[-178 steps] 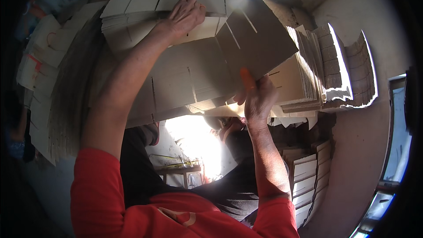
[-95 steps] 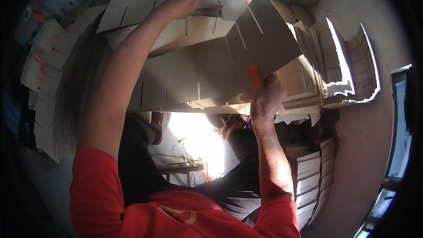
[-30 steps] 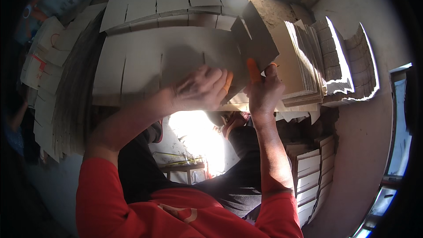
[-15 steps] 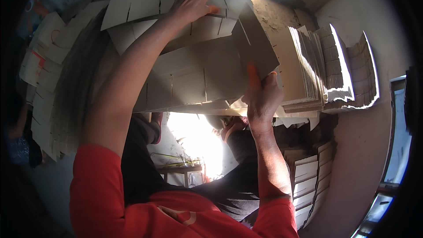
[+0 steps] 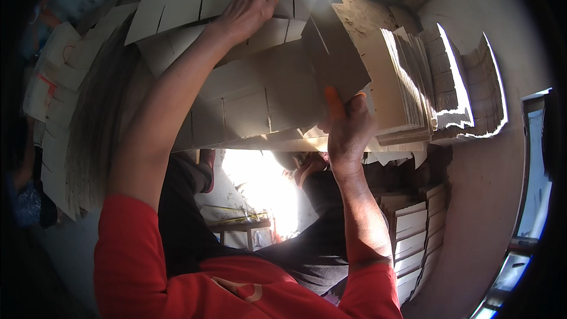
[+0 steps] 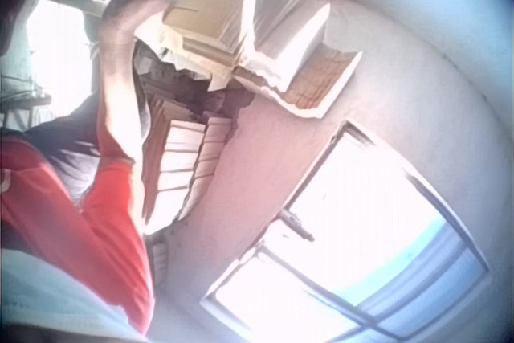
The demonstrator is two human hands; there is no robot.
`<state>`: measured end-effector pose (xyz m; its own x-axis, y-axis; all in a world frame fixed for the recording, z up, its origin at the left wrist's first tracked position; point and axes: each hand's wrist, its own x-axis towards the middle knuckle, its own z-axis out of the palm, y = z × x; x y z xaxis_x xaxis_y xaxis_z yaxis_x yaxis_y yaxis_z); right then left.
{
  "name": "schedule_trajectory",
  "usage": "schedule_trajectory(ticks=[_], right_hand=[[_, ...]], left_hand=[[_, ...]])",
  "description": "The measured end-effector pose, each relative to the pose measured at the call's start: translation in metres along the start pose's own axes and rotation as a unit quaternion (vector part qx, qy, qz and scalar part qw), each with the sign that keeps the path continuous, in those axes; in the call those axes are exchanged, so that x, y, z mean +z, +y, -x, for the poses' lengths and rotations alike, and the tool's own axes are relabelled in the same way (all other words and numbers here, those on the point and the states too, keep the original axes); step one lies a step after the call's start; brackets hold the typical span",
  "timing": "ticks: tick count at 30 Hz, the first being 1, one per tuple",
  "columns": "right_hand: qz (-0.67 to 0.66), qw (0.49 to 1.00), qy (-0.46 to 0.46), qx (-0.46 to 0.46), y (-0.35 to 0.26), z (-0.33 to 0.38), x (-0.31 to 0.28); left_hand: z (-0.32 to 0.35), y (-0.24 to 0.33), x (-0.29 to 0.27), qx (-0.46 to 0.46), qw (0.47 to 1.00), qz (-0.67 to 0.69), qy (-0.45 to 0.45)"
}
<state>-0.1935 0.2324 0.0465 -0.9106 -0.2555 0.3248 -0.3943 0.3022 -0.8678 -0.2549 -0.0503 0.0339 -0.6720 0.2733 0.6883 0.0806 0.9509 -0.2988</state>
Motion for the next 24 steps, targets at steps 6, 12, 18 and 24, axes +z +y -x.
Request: schedule_trajectory(ticks=[6,12,18,24], right_hand=[[0.012,1.000,0.002,-0.017,0.005,-0.001,0.001],[0.018,0.999,-0.004,-0.041,0.015,-0.003,0.004],[-0.034,0.999,0.004,-0.036,0.007,-0.004,0.010],[0.141,0.970,0.008,-0.195,0.011,-0.006,0.007]], left_hand=[[0.009,0.030,-0.025,0.040,0.999,0.010,-0.008],[0.011,0.062,-0.054,0.081,0.993,0.078,0.044],[0.020,0.084,-0.076,0.097,0.991,0.083,0.039],[0.024,0.099,-0.109,0.125,0.987,0.099,0.030]])
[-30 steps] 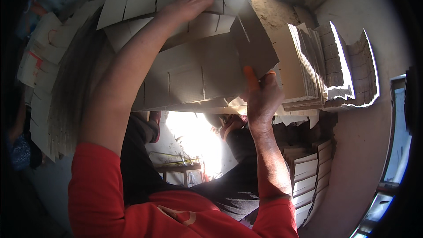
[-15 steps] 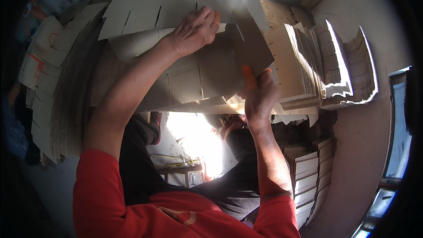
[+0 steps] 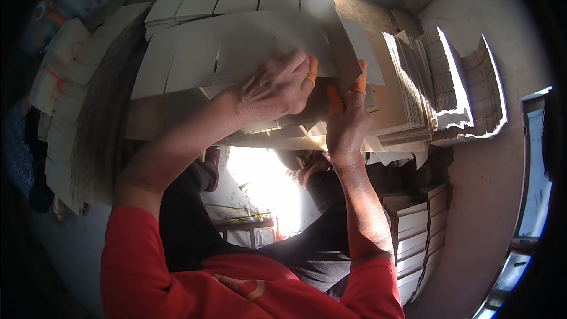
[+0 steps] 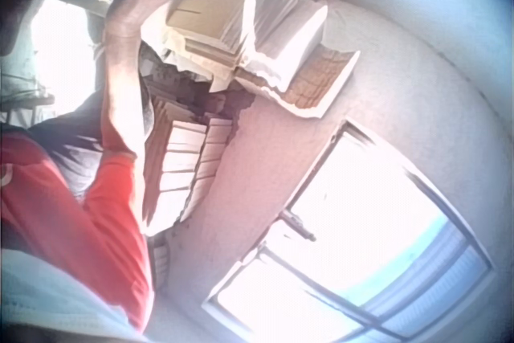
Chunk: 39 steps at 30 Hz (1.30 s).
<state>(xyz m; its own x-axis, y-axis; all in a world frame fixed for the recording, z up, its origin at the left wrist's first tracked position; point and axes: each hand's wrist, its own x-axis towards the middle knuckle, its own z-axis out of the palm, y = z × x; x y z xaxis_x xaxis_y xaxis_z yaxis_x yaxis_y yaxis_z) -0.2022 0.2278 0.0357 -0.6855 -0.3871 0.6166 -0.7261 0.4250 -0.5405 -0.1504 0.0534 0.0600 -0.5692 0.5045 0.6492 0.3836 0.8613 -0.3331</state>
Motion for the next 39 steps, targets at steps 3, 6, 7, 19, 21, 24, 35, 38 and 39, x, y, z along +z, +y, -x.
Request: schedule_trajectory(ticks=[3,6,7,19,21,24,35,38,39], right_hand=[[-0.003,0.998,-0.042,0.046,-0.016,0.000,-0.014],[0.016,0.996,-0.075,0.036,-0.030,-0.002,-0.021],[0.049,0.995,-0.084,0.013,-0.033,-0.004,-0.022],[0.127,0.918,-0.363,0.102,-0.016,-0.136,-0.008],[0.077,0.883,-0.419,0.198,-0.018,-0.142,0.001],[-0.006,0.911,-0.349,0.221,0.010,-0.126,0.018],[0.333,0.910,-0.246,-0.021,-0.031,0.010,-0.072],[0.276,0.920,-0.277,-0.036,0.007,0.036,-0.065],[0.251,0.928,-0.274,-0.032,0.016,0.037,-0.061]], left_hand=[[-0.004,0.023,-0.023,0.007,0.999,0.040,0.002],[-0.003,0.034,-0.044,-0.016,0.999,-0.001,-0.043],[-0.002,0.034,-0.054,-0.065,0.996,0.026,-0.061],[0.053,-0.009,-0.092,-0.331,0.923,0.140,-0.139],[0.071,-0.022,-0.091,-0.371,0.899,0.143,-0.186],[0.074,-0.029,-0.095,-0.416,0.868,0.158,-0.219],[0.097,-0.052,-0.058,-0.348,0.924,0.148,-0.050],[0.085,-0.071,-0.036,-0.367,0.914,0.111,-0.132],[0.087,-0.075,-0.028,-0.396,0.894,0.131,-0.163]])
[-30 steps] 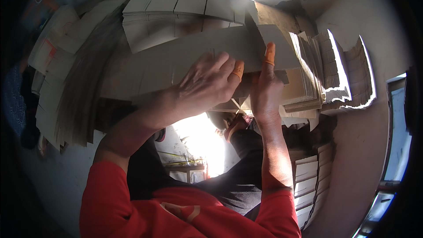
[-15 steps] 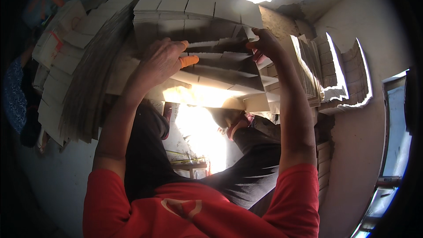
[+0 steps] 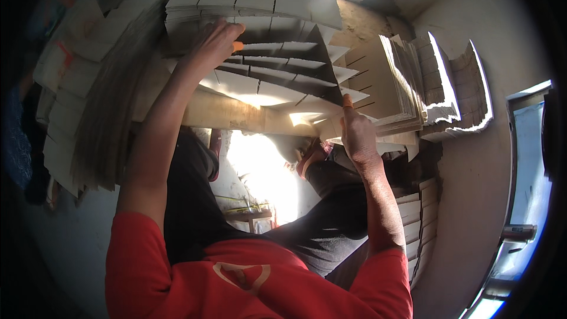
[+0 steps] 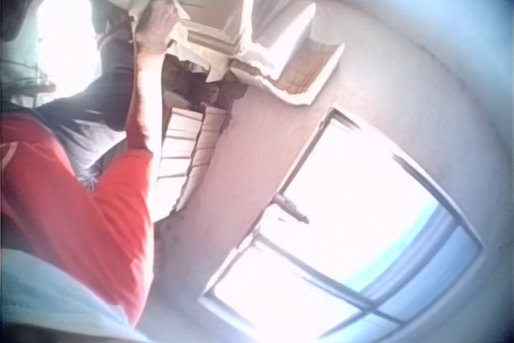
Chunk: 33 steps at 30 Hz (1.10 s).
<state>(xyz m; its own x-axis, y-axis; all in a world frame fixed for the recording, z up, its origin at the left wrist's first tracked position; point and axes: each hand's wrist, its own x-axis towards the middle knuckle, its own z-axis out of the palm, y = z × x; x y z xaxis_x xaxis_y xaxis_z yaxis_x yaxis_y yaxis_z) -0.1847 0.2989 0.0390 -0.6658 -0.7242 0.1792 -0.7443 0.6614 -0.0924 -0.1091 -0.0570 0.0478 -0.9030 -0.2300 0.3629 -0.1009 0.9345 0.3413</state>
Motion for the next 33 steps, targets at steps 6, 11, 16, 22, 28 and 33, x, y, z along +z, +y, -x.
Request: schedule_trajectory(ticks=[6,11,16,22,28,33], right_hand=[[0.028,0.998,-0.053,-0.014,0.001,-0.009,-0.021],[0.006,0.998,0.023,-0.055,0.011,-0.028,-0.007],[-0.017,0.999,-0.015,-0.028,0.026,-0.040,0.001],[-0.191,0.982,0.010,0.004,0.038,-0.037,0.003],[-0.053,0.963,0.222,0.146,0.084,-0.035,-0.016],[0.196,0.949,0.160,0.187,0.123,-0.050,0.005]], left_hand=[[0.011,-0.054,0.008,0.026,0.995,0.034,-0.093],[0.024,-0.058,-0.004,0.034,0.996,0.076,0.035],[0.034,0.008,-0.024,0.085,0.993,0.081,0.027],[0.050,0.009,0.013,0.095,0.995,0.011,0.032],[0.033,0.026,0.008,0.183,0.974,0.022,0.133],[0.034,0.017,0.023,0.152,0.988,0.038,0.003]])
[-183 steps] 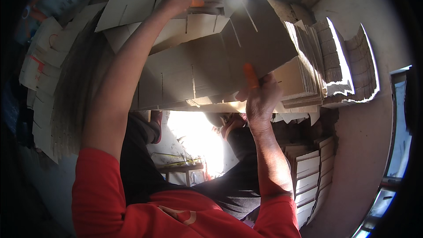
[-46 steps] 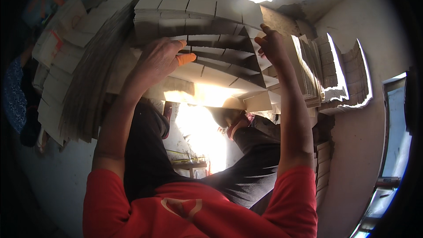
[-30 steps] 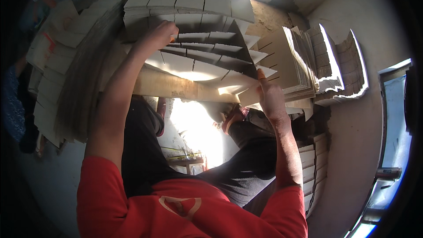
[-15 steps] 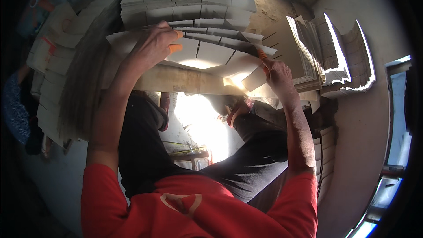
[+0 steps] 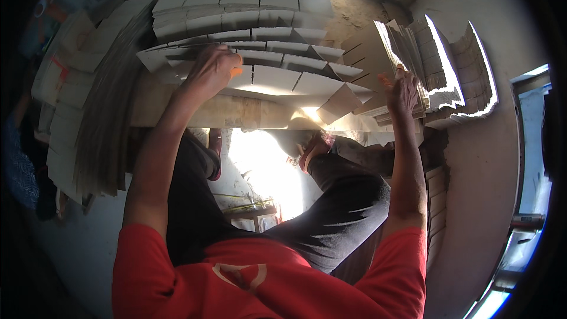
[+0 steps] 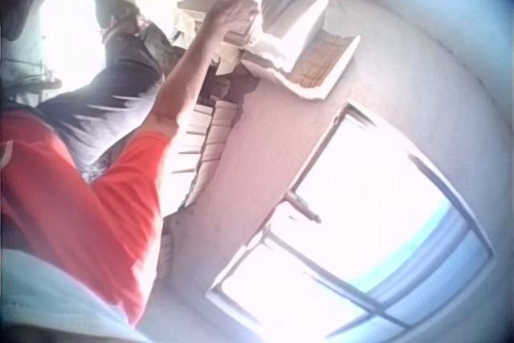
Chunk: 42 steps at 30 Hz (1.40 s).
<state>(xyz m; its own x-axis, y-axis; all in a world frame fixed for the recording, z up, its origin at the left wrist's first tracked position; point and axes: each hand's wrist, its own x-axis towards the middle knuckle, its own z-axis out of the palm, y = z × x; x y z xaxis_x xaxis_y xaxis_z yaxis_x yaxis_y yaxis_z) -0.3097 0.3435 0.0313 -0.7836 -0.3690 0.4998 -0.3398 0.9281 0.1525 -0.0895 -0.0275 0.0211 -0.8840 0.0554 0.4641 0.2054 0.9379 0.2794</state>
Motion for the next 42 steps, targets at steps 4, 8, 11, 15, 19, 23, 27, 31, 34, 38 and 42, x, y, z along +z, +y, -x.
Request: schedule_trajectory(ticks=[4,8,11,15,19,23,27,31,34,38,42], right_hand=[[0.045,0.996,-0.078,-0.013,0.002,-0.004,0.017],[-0.027,0.996,-0.080,-0.016,0.023,-0.020,0.030],[-0.095,0.993,-0.066,0.005,0.038,-0.030,0.035],[-0.137,0.985,0.091,0.048,0.049,-0.038,0.012],[-0.205,0.949,0.240,0.024,0.038,-0.048,-0.067],[-0.419,0.900,0.108,-0.047,-0.009,-0.043,-0.144],[-0.562,0.823,-0.023,-0.085,-0.048,-0.030,-0.149],[-0.543,0.829,-0.088,-0.103,-0.065,-0.018,-0.151],[-0.587,0.796,-0.128,-0.066,-0.076,-0.011,-0.146],[-0.572,0.798,-0.184,-0.038,-0.084,-0.005,-0.148],[-0.565,0.799,-0.204,-0.032,-0.090,0.000,-0.141]], left_hand=[[0.017,0.025,-0.014,-0.051,0.996,0.066,-0.028],[0.028,0.037,-0.027,-0.134,0.986,0.068,-0.072],[0.032,0.036,-0.024,-0.153,0.983,0.091,-0.047],[0.028,0.043,-0.023,-0.144,0.982,0.115,-0.032],[0.024,0.046,-0.020,-0.125,0.986,0.092,-0.054],[0.026,0.046,-0.016,-0.146,0.982,0.109,-0.051],[0.027,0.042,-0.010,-0.121,0.985,0.115,-0.043],[0.025,0.044,-0.011,-0.127,0.982,0.127,-0.056],[0.027,0.043,-0.009,-0.126,0.983,0.119,-0.057],[0.026,0.043,-0.009,-0.130,0.982,0.123,-0.064],[0.027,0.044,-0.009,-0.132,0.982,0.117,-0.064]])
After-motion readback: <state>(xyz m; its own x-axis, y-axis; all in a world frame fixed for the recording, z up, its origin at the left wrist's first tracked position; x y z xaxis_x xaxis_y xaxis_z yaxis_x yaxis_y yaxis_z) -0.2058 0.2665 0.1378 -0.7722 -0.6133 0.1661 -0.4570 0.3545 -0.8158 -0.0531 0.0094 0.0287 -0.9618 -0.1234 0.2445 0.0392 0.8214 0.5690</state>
